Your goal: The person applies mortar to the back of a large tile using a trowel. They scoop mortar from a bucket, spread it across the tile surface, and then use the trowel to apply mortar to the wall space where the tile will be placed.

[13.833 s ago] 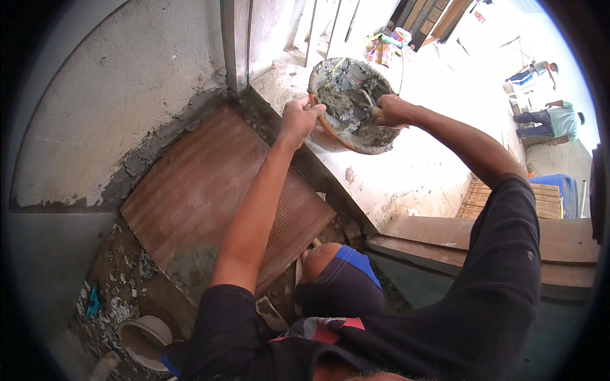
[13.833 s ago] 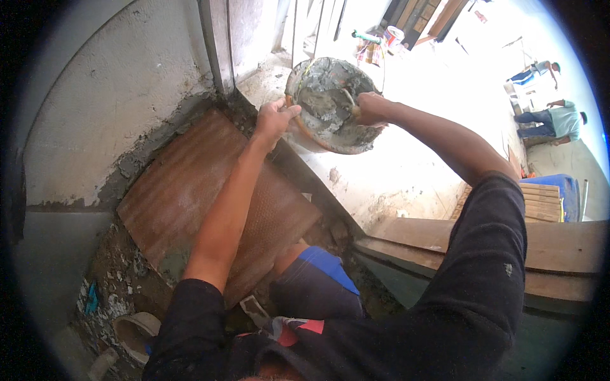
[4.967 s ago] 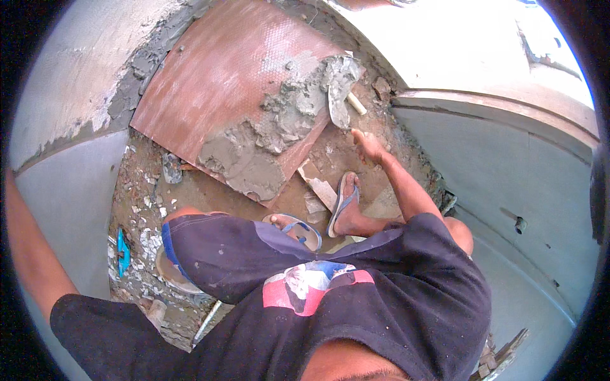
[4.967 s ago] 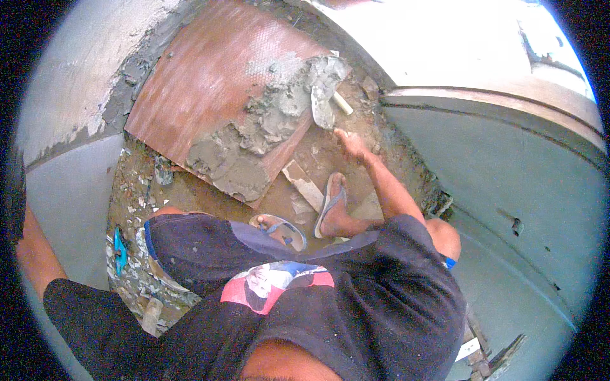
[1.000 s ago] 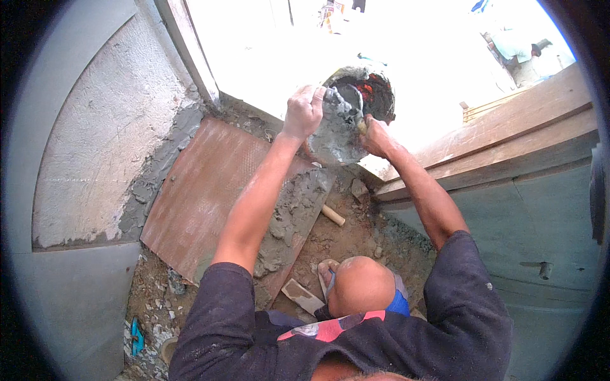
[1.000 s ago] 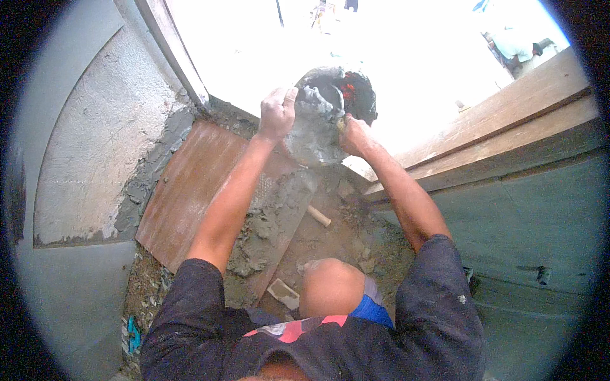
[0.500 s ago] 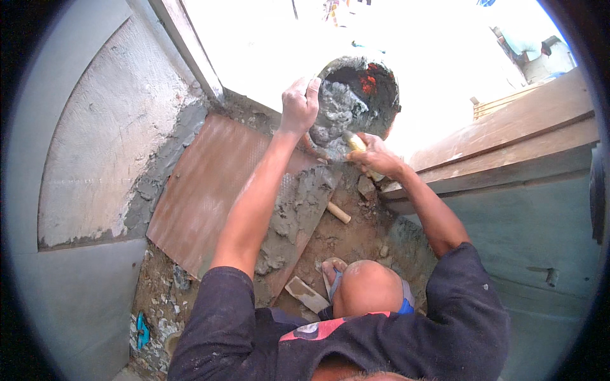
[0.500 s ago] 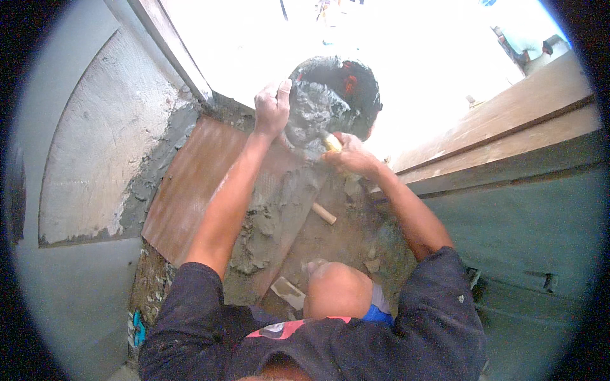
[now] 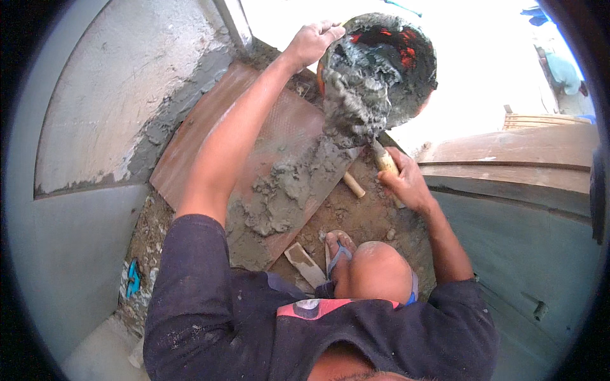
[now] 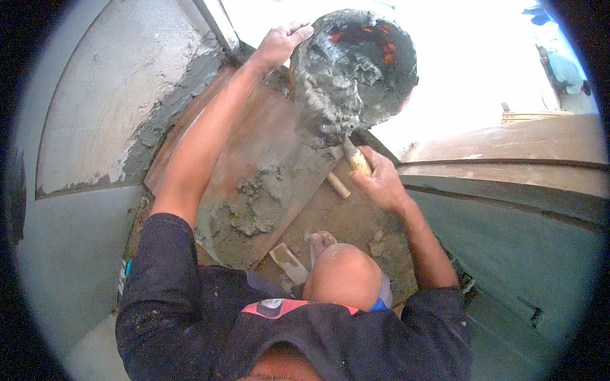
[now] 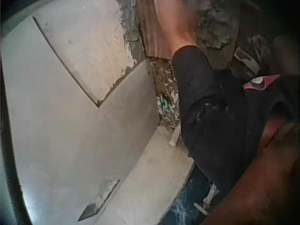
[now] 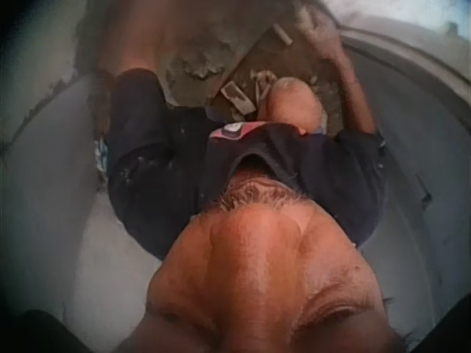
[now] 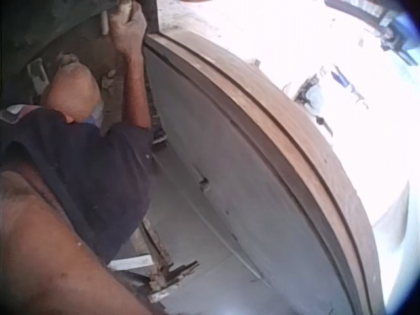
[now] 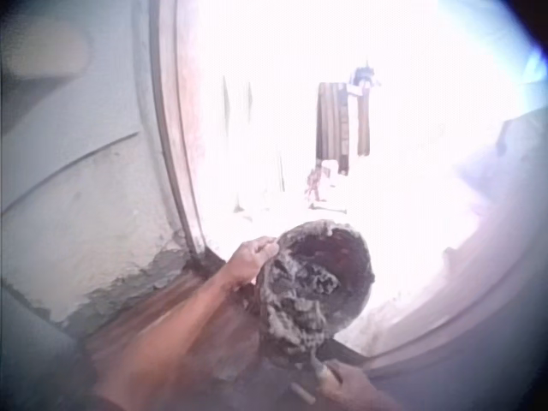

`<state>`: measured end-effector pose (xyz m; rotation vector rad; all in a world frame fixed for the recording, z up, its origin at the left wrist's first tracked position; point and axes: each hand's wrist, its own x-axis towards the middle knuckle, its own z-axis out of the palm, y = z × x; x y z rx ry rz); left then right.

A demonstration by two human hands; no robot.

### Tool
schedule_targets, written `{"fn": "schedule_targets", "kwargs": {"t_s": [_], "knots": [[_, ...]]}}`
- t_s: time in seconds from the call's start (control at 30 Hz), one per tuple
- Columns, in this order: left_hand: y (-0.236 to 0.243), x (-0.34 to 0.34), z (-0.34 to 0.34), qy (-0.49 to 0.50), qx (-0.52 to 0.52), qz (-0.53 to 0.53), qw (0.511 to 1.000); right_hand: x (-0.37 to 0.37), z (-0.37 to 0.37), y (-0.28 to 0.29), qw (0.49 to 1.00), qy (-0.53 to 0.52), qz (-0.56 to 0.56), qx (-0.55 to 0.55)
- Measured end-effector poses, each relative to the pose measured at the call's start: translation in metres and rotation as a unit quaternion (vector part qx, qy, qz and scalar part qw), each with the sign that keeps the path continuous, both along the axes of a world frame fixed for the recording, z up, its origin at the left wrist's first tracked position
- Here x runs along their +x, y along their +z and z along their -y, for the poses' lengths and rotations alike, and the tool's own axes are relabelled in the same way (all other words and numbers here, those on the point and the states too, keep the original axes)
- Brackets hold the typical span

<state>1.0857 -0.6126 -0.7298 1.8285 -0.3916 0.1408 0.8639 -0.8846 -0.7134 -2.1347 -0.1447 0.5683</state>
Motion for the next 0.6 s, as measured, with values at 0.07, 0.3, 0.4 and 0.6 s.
{"fn": "schedule_targets", "kwargs": {"t_s": [0.07, 0.3, 0.4, 0.6], "knots": [[-0.006, -0.001, -0.010, 0.007, 0.028, 0.032, 0.999, -0.017, -0.010, -0.014, 1.000, -0.005, 0.013, 0.013], [0.024, -0.008, -0.006, -0.082, -0.014, -0.127, 0.988, -0.046, -0.054, -0.102, 0.978, 0.116, 0.128, -0.118], [0.010, 0.000, -0.007, -0.087, 0.003, -0.074, 0.993, -0.034, -0.094, -0.136, 0.947, 0.203, 0.164, -0.186], [0.014, -0.011, -0.010, -0.081, 0.019, -0.111, 0.990, -0.055, -0.100, -0.136, 0.946, 0.171, 0.235, -0.145]]}}
